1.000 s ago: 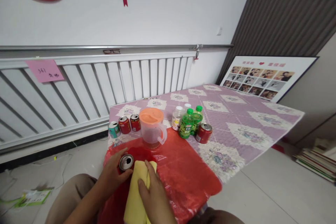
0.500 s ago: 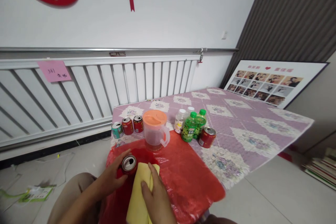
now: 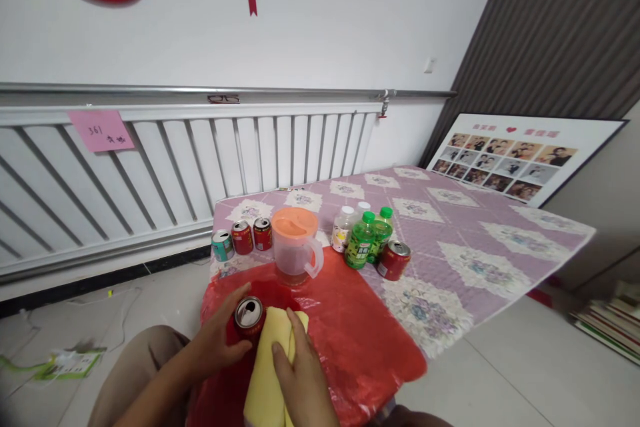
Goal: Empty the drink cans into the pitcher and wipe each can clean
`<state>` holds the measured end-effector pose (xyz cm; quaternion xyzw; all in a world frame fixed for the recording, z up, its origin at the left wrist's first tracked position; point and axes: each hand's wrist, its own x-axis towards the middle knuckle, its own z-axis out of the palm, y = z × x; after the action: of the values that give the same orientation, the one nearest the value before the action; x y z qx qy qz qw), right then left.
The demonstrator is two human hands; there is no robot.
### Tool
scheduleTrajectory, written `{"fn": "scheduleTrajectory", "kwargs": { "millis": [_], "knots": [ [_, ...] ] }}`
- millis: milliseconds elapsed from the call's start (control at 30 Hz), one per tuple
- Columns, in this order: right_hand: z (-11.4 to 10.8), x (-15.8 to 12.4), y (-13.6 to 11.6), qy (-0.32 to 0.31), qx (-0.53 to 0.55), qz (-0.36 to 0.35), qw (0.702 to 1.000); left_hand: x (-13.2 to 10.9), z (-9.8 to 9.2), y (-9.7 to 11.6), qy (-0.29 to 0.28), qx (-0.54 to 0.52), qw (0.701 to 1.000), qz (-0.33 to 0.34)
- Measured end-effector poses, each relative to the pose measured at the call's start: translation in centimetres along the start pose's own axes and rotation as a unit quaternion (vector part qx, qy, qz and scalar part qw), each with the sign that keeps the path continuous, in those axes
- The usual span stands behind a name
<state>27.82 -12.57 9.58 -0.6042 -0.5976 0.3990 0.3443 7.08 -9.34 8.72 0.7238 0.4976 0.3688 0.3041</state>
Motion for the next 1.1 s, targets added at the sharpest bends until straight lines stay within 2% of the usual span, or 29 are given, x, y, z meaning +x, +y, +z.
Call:
{"fn": "scheduleTrajectory", "kwargs": {
  "millis": [67,133,467,567,767,833,1100],
  "knots": [
    [0.1,0.1,0.1,-0.001,0.001,-0.004,1.000,0.0,-0.3,0.0,-0.028,-0.023,0.999,-0.001],
    [0.1,0.1,0.2,-0.001,0.001,-0.010,1.000,0.1,-0.3,0.0,-0.033,-0.034,0.999,-0.006],
    [0.1,-0.2,-0.1,-0.010,-0.017,-0.010,1.000,0.3,1.5,-0.2,0.099,0.054,0.993,-0.021],
    [0.1,-0.3,0.0,-0.006,-0.013,-0.014,1.000,0.3,1.3,-0.1,0.091,0.051,0.994,-0.032],
    [0.1,-0.2,0.3,-0.015,-0.007,-0.012,1.000,0.0,0.0,-0.1,-0.001,-0.020,1.000,-0.012],
    [0.2,-0.2,0.4,-0.010,-0.007,-0.016,1.000,-0.1,-0.1,-0.2,-0.013,-0.027,0.999,-0.014],
    [0.2,-0.4,0.4,-0.005,-0.006,-0.020,1.000,0.1,1.1,-0.3,0.068,0.024,0.997,0.005]
  ]
}}
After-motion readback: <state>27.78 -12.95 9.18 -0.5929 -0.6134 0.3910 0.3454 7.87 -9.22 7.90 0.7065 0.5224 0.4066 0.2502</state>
